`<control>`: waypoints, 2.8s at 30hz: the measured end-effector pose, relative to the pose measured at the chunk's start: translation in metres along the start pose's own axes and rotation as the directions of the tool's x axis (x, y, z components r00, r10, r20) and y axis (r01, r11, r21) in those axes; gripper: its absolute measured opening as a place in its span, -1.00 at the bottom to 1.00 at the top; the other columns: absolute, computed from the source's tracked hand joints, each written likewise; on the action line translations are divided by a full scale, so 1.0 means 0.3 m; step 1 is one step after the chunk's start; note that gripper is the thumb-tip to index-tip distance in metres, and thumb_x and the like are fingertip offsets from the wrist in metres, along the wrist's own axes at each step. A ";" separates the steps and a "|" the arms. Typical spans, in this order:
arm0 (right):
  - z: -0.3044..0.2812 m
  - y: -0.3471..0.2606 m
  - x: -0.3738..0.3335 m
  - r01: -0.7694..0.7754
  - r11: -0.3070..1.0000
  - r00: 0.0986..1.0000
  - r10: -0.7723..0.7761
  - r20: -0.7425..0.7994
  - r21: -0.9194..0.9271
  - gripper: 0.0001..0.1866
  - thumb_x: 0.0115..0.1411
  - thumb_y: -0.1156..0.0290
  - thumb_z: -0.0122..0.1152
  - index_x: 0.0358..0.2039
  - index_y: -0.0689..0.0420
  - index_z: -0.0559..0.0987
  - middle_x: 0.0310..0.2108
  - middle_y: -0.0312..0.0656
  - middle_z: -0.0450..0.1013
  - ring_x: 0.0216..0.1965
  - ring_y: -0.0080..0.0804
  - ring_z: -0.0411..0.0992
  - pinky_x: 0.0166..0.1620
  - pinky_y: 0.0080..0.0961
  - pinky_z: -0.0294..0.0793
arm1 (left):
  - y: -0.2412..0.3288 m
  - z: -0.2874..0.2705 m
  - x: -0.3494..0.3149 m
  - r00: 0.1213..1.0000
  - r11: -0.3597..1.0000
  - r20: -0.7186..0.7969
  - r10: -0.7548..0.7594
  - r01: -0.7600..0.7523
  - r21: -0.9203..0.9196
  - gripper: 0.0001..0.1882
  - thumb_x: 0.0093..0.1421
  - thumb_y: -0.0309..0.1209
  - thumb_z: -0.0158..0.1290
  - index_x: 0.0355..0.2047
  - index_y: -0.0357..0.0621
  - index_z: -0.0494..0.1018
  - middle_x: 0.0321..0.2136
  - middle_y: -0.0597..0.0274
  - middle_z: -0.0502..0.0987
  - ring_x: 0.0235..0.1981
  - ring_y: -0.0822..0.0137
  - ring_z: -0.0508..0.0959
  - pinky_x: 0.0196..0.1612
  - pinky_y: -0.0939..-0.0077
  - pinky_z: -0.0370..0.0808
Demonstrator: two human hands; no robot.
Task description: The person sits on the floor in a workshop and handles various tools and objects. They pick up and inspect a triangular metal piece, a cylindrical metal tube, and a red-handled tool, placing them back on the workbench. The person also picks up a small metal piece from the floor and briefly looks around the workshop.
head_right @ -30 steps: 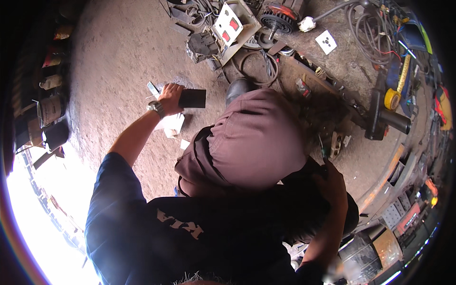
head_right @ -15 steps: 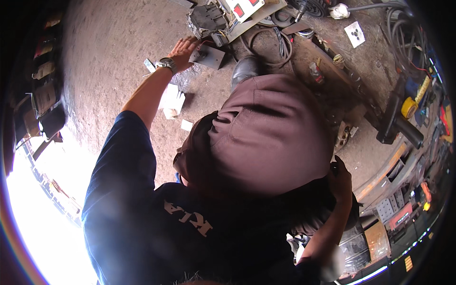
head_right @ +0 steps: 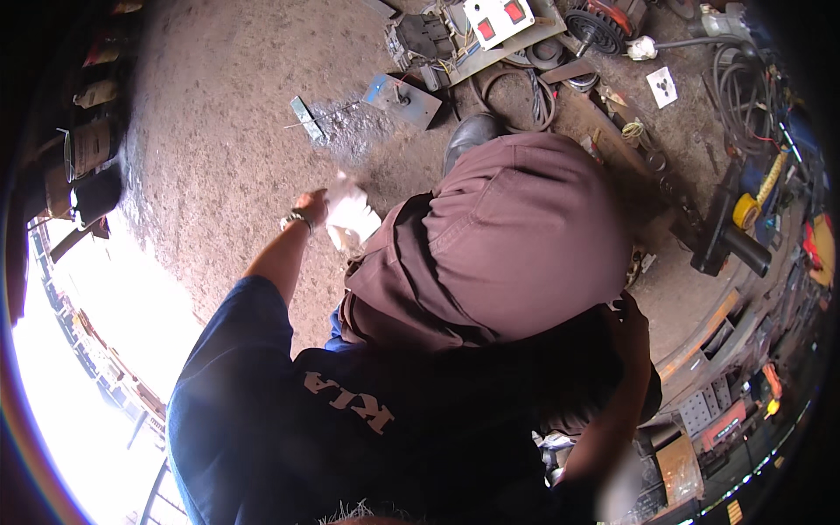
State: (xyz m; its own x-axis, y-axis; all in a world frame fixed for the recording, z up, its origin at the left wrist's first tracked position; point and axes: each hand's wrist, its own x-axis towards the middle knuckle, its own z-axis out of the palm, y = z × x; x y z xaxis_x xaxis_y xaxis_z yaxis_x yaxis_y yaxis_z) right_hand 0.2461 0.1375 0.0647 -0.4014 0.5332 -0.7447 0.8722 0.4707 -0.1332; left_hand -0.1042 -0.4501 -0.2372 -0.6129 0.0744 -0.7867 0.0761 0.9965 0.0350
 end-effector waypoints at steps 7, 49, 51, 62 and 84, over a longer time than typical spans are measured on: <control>0.035 0.086 0.010 0.065 0.998 0.997 -0.066 -0.030 -0.021 -0.31 0.27 0.15 0.35 0.33 0.18 0.39 0.02 0.14 0.58 -0.04 -0.01 0.62 0.00 -0.19 0.58 | -0.216 0.264 -0.381 0.966 0.992 0.256 -0.037 0.005 0.127 -0.65 0.34 -0.34 -0.08 0.08 0.10 0.56 0.03 -0.04 0.62 0.08 -0.10 0.61 0.09 0.05 0.57; 0.059 0.159 0.041 0.093 0.993 0.995 -0.095 -0.028 -0.073 -0.56 0.33 0.27 0.10 0.17 0.17 0.51 0.13 0.13 0.51 0.18 0.13 0.46 0.17 -0.11 0.48 | 0.077 -0.249 0.503 0.855 0.978 -0.482 -0.193 0.125 -0.169 -0.63 0.27 -0.18 0.05 -0.13 -0.25 0.57 -0.05 -0.10 0.60 0.10 -0.06 0.52 0.20 0.07 0.44; 0.057 0.171 0.049 0.103 0.988 0.995 -0.103 0.009 -0.113 -0.55 0.30 0.30 0.14 0.17 0.18 0.50 0.11 0.13 0.52 0.17 0.13 0.47 0.17 -0.11 0.49 | 0.084 -0.235 0.512 0.800 0.928 -0.511 -0.314 0.143 -0.345 -0.60 0.22 -0.16 0.13 -0.14 -0.28 0.56 -0.08 -0.15 0.60 0.09 -0.08 0.52 0.21 0.07 0.43; 0.074 0.221 0.060 0.188 0.966 0.982 -0.188 0.018 -0.175 -0.46 0.27 0.28 0.25 0.24 0.18 0.47 0.06 0.11 0.57 0.09 0.04 0.55 0.11 -0.18 0.54 | 0.002 -0.286 0.621 0.836 0.785 -0.278 -0.473 0.257 -0.564 -0.48 0.04 0.01 0.28 -0.18 -0.18 0.71 -0.13 -0.10 0.69 0.02 -0.02 0.67 0.07 0.19 0.58; -0.176 -0.762 -0.423 0.717 -0.231 0.550 -0.392 -0.737 0.658 -0.62 0.39 0.42 0.26 0.18 0.26 0.53 -0.12 -0.24 0.62 -0.18 -0.60 0.54 -0.15 -0.59 0.54 | 1.180 -1.060 -1.204 0.367 0.066 -0.174 0.914 -0.557 -0.828 -0.86 0.26 -0.63 0.21 -0.17 -0.26 0.57 -0.31 0.34 0.63 -0.31 0.55 0.55 -0.18 0.63 0.48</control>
State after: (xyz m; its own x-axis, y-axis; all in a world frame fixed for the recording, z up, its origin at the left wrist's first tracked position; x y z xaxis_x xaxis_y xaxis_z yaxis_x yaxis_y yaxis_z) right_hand 0.0830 -0.0006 0.2242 -0.7689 0.6271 0.1246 -0.3055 -0.1891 -0.9332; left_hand -0.1059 -0.1119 0.2553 -0.2925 0.9445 -0.1498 -0.3052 0.0563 0.9506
